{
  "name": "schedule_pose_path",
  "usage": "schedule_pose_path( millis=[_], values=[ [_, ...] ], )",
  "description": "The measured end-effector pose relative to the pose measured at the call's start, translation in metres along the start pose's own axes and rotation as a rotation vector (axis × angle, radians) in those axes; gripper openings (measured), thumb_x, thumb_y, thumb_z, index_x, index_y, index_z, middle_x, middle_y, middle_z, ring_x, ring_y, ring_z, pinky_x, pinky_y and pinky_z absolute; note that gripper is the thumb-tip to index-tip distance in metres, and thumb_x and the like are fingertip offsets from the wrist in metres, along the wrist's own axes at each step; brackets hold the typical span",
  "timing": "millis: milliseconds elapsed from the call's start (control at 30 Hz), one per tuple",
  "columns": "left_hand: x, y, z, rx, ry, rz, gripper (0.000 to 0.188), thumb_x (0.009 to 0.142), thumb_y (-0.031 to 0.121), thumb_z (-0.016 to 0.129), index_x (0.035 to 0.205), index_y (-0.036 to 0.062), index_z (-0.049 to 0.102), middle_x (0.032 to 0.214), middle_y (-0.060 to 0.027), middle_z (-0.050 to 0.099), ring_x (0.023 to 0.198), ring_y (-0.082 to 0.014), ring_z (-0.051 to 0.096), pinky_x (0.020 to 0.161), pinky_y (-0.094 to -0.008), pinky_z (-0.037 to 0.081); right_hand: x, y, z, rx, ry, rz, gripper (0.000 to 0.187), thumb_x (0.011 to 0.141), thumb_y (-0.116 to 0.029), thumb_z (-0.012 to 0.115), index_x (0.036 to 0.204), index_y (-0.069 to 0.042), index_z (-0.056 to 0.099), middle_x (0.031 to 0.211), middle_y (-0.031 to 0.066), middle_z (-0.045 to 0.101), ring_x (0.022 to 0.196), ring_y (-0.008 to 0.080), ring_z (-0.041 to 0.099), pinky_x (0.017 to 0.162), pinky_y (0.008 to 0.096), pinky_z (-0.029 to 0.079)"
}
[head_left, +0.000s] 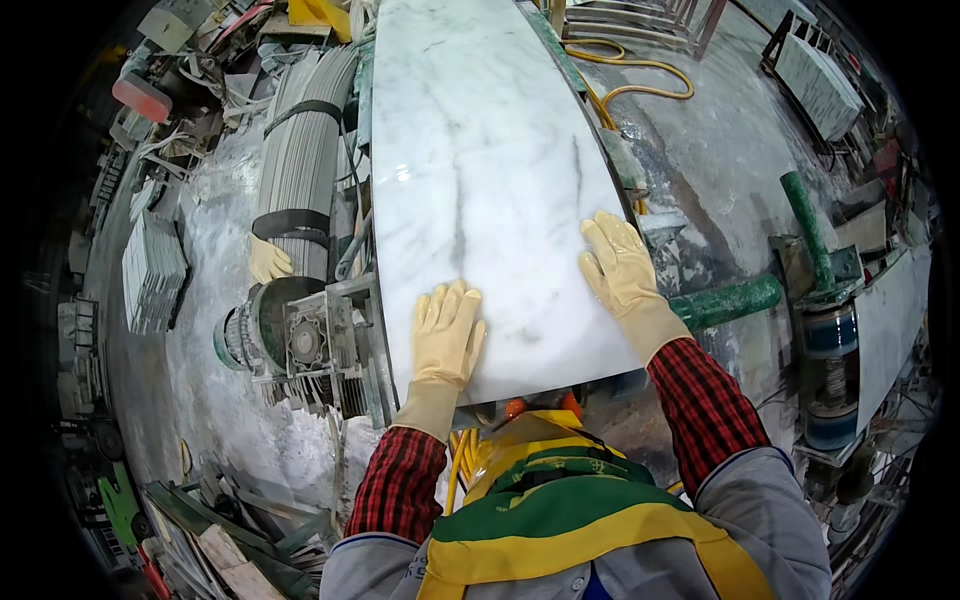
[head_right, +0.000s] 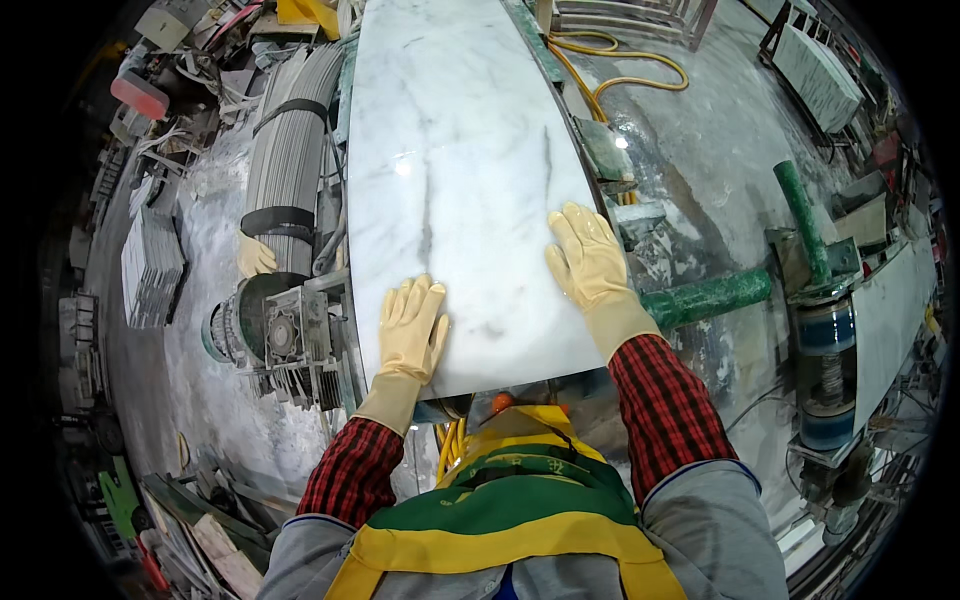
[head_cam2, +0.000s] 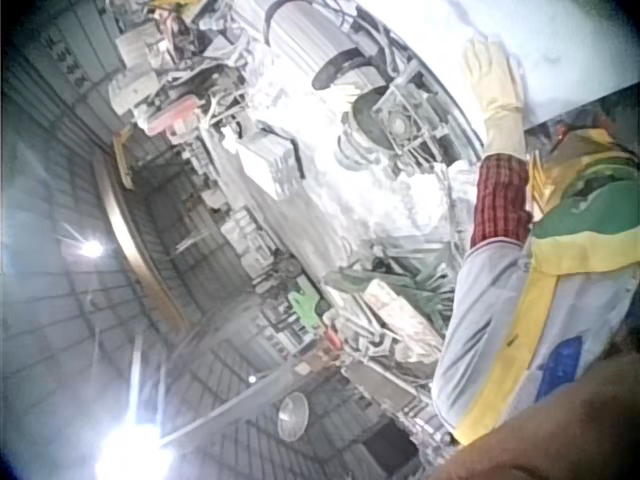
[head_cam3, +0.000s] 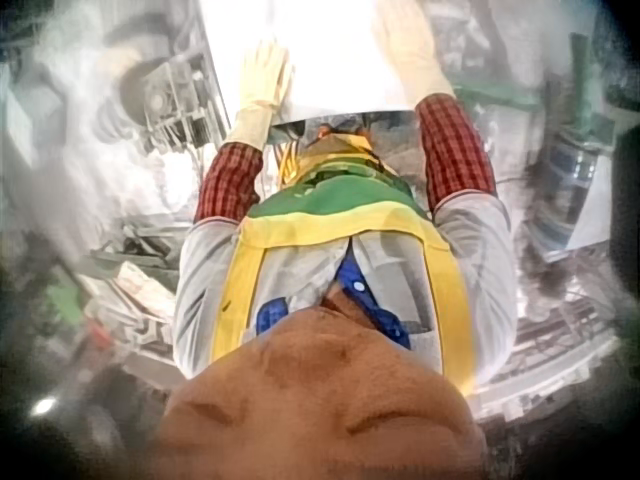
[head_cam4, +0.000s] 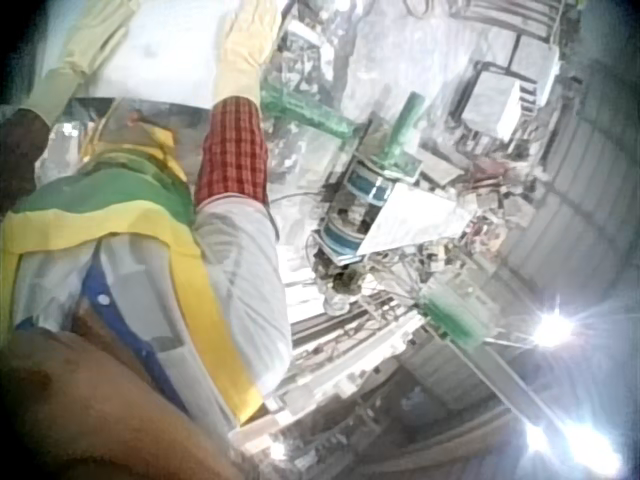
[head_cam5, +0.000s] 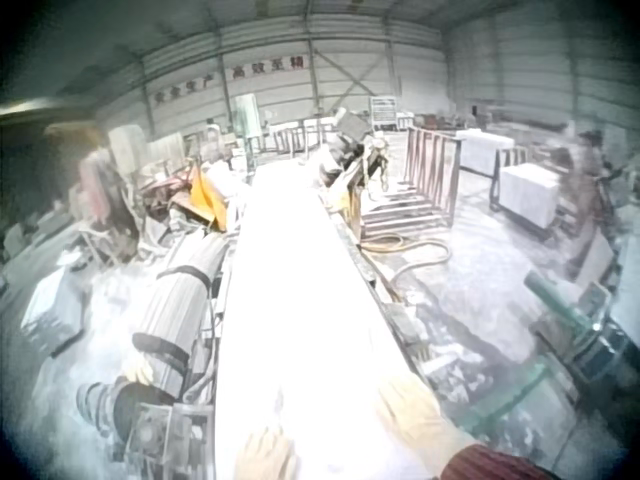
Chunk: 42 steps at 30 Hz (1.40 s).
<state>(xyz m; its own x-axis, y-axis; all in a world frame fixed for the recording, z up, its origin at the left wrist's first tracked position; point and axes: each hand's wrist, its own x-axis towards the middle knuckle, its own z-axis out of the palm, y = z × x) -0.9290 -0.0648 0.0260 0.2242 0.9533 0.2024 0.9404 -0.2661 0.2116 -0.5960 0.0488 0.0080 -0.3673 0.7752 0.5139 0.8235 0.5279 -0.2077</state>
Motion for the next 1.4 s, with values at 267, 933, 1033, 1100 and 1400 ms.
schedule_pose_path(
  millis=[267, 933, 1033, 1100, 1400],
  values=[
    [-0.005, 0.002, 0.0, -0.001, -0.007, -0.02, 0.05, 0.1, 0.026, 0.071, 0.147, 0.0126, 0.062, 0.159, -0.0168, 0.058, 0.15, -0.0414, 0.051, 0.13, -0.0566, 0.032, -0.006, 0.0, 0.0, -0.004, -0.029, 0.008, 0.055, 0.098, -0.024, 0.072, 0.15, -0.007, 0.062, 0.153, 0.0234, 0.062, 0.141, 0.0424, 0.057, 0.124, 0.0537, 0.041],
    [-0.015, 0.01, -0.006, -0.02, 0.023, -0.006, 0.049, 0.099, 0.023, 0.072, 0.145, 0.0116, 0.061, 0.155, -0.0187, 0.059, 0.146, -0.0432, 0.053, 0.128, -0.057, 0.034, -0.016, -0.007, -0.009, 0.002, -0.023, 0.001, 0.054, 0.099, -0.025, 0.072, 0.148, -0.006, 0.063, 0.151, 0.0238, 0.062, 0.139, 0.0431, 0.057, 0.123, 0.0541, 0.041],
    [-0.018, 0.009, -0.003, -0.014, 0.029, -0.006, 0.049, 0.098, 0.022, 0.072, 0.145, 0.0116, 0.061, 0.155, -0.0188, 0.059, 0.146, -0.0433, 0.053, 0.127, -0.057, 0.034, -0.017, -0.009, -0.01, -0.001, -0.011, -0.001, 0.053, 0.098, -0.025, 0.073, 0.147, -0.006, 0.063, 0.151, 0.0237, 0.062, 0.139, 0.043, 0.058, 0.123, 0.054, 0.041],
    [-0.02, 0.009, -0.003, -0.015, 0.026, -0.004, 0.049, 0.099, 0.023, 0.072, 0.145, 0.0116, 0.061, 0.155, -0.0187, 0.059, 0.146, -0.0433, 0.053, 0.127, -0.057, 0.034, -0.019, -0.009, -0.01, -0.004, -0.016, 0.007, 0.053, 0.098, -0.025, 0.073, 0.147, -0.006, 0.064, 0.151, 0.0236, 0.062, 0.14, 0.0428, 0.057, 0.123, 0.054, 0.041],
    [-0.024, 0.013, -0.005, -0.011, 0.033, -0.002, 0.048, 0.098, 0.022, 0.072, 0.144, 0.0111, 0.061, 0.154, -0.0182, 0.06, 0.145, -0.0435, 0.054, 0.126, -0.0578, 0.035, -0.024, -0.011, -0.012, 0.002, -0.023, 0.02, 0.053, 0.098, -0.026, 0.073, 0.147, -0.007, 0.064, 0.152, 0.0231, 0.062, 0.14, 0.0428, 0.057, 0.123, 0.0541, 0.041]
  ],
)
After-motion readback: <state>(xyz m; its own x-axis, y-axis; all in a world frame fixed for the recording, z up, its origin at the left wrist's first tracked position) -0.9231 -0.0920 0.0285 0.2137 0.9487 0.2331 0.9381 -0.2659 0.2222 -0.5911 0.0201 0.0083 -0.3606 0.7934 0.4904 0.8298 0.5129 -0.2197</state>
